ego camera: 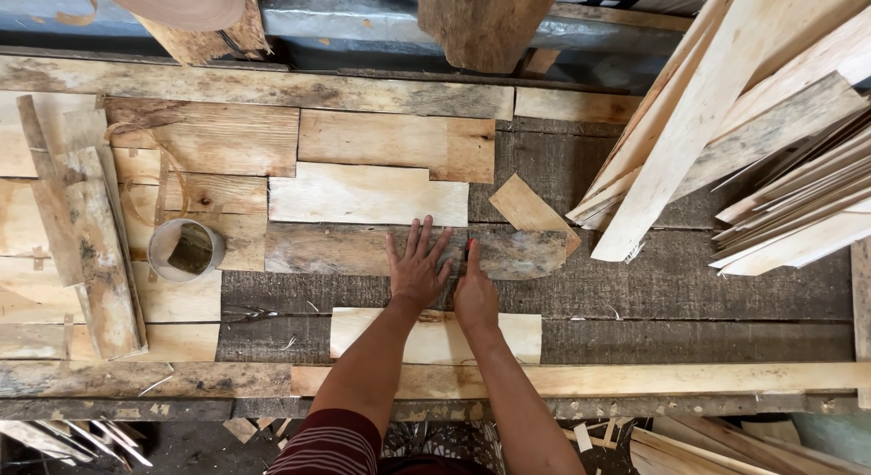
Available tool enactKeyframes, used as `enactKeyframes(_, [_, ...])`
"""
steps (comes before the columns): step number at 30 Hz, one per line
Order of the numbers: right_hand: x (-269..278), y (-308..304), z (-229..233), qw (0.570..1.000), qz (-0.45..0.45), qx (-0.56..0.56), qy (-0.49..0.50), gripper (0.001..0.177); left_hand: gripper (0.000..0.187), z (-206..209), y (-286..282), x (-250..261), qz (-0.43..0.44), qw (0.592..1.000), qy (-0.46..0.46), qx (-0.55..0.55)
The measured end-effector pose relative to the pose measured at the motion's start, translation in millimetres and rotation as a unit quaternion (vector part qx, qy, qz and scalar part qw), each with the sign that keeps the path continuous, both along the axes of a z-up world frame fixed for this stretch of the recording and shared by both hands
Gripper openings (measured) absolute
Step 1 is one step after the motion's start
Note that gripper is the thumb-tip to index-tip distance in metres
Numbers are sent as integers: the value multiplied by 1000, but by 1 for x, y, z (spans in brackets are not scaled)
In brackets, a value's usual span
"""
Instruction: Use a utility knife to cut and fit thin wood strips into gaps on a wooden surface for repair.
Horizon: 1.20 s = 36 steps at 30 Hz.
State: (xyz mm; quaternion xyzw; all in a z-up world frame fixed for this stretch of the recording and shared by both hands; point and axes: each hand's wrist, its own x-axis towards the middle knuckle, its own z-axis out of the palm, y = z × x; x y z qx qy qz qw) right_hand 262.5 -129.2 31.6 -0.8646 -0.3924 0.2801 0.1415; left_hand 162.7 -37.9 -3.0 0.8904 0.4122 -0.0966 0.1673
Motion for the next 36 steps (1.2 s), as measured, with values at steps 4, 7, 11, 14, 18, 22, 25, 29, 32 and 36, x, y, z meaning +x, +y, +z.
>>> enactKeyframes(4, [-1,-4,-1,1000,-6,-5,10,74,64,0,-1,0,-1,1000,11,12])
enactKeyframes(7, [-3,-7,-7,1000,3,14,1,76,64,1,0,0,4,1000,3,3])
enactKeyframes(11, [-4,-13,-11,1000,7,2,-14,78,64,3,-2,0,-2,1000,8,8])
enactKeyframes(14, [-6,-18,-16,1000,13,4,-23,79,64,1,-2,-1,-2,1000,9,15])
enactKeyframes(18, [-8,-22,-17,999,11,19,-25,78,64,1,-2,-1,0,1000,-4,21])
enactKeyframes(22, [-10,-27,-18,999,14,17,-28,79,64,2,-2,0,0,1000,2,15])
enactKeyframes(25, [-13,-34,-21,999,23,20,-44,82,64,2,-2,0,-2,1000,11,8])
enactKeyframes(29, [-16,-37,-15,999,24,3,-37,84,64,-2,-3,0,-2,1000,13,10])
enactKeyframes(32, [-18,-37,-11,999,19,-16,-23,84,64,-3,-2,0,-3,1000,13,15])
enactKeyframes(36, [-19,-41,-15,999,23,-14,-33,85,64,-6,-3,-1,-1,1000,7,21])
